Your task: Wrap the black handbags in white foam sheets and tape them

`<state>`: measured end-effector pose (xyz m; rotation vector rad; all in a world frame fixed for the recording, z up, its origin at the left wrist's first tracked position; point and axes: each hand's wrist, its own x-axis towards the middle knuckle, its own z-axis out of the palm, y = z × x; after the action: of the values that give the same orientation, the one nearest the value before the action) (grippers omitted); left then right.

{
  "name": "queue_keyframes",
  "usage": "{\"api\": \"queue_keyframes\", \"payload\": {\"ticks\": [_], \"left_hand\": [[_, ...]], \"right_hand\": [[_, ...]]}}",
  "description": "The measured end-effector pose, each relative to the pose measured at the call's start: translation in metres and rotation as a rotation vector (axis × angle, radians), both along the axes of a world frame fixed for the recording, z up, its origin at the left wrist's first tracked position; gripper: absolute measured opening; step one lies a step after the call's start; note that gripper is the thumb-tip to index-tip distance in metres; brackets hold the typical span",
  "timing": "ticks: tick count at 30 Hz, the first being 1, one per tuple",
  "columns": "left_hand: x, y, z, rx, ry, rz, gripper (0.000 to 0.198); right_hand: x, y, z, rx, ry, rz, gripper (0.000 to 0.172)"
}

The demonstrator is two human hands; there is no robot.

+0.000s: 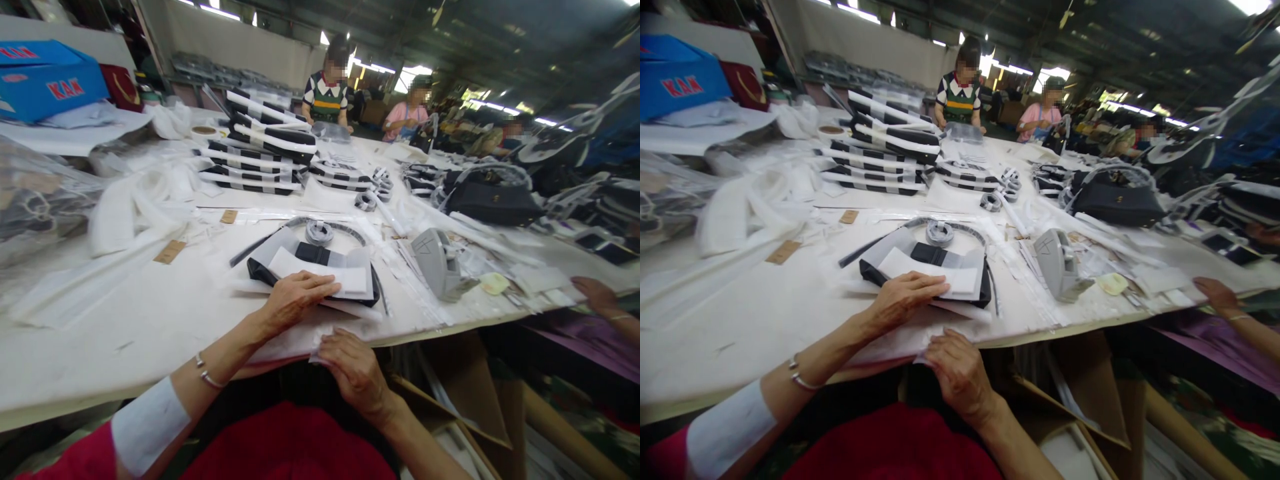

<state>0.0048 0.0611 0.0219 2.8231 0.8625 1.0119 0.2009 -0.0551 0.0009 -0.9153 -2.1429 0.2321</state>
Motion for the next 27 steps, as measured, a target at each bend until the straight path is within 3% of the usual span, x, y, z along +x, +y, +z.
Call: {"api": "queue_keyframes", "payload": {"ticks": [4,6,9,12,14,15,18,22,24,27], "left_hand": [[0.002,0.0,-0.004,0.024,0.012,-0.022,0.032],[0.002,-0.001,-0.006,0.055,0.032,-0.016,0.032],[0.003,-0.005,-0.009,0.066,0.07,0.002,0.034],[0.003,-0.007,-0.012,0.033,0.063,-0.007,0.037],[0.003,-0.007,-0.013,0.005,0.044,-0.011,0.035],[0.004,-0.007,-0.014,-0.009,0.034,-0.007,0.034],[0.005,-0.007,-0.016,-0.045,0.012,-0.004,0.035],[0.009,-0.01,-0.015,-0.046,-0.052,-0.008,0.035],[0.011,-0.013,-0.012,-0.099,-0.083,0.061,0.032],[0.011,-0.014,-0.008,-0.191,-0.083,0.12,0.032]], "right_hand": [[-0.004,-0.018,-0.007,-0.02,0.061,-0.06,0.021],[-0.004,-0.019,0.002,-0.061,0.031,-0.029,0.017],[-0.005,-0.003,0.043,-0.176,0.017,0.071,0.011],[-0.009,0.029,0.095,-0.212,0.133,-0.027,0.014],[-0.011,0.055,0.114,-0.21,0.153,-0.091,0.013],[-0.01,0.068,0.116,-0.213,0.139,-0.106,0.012],[-0.001,0.093,0.09,-0.198,0.064,-0.116,0.011],[0.016,0.093,0.038,-0.109,0.124,-0.184,0.014],[0.019,0.088,0.027,-0.073,0.155,-0.214,0.015],[0.018,0.084,0.028,-0.025,0.122,-0.196,0.014]]}}
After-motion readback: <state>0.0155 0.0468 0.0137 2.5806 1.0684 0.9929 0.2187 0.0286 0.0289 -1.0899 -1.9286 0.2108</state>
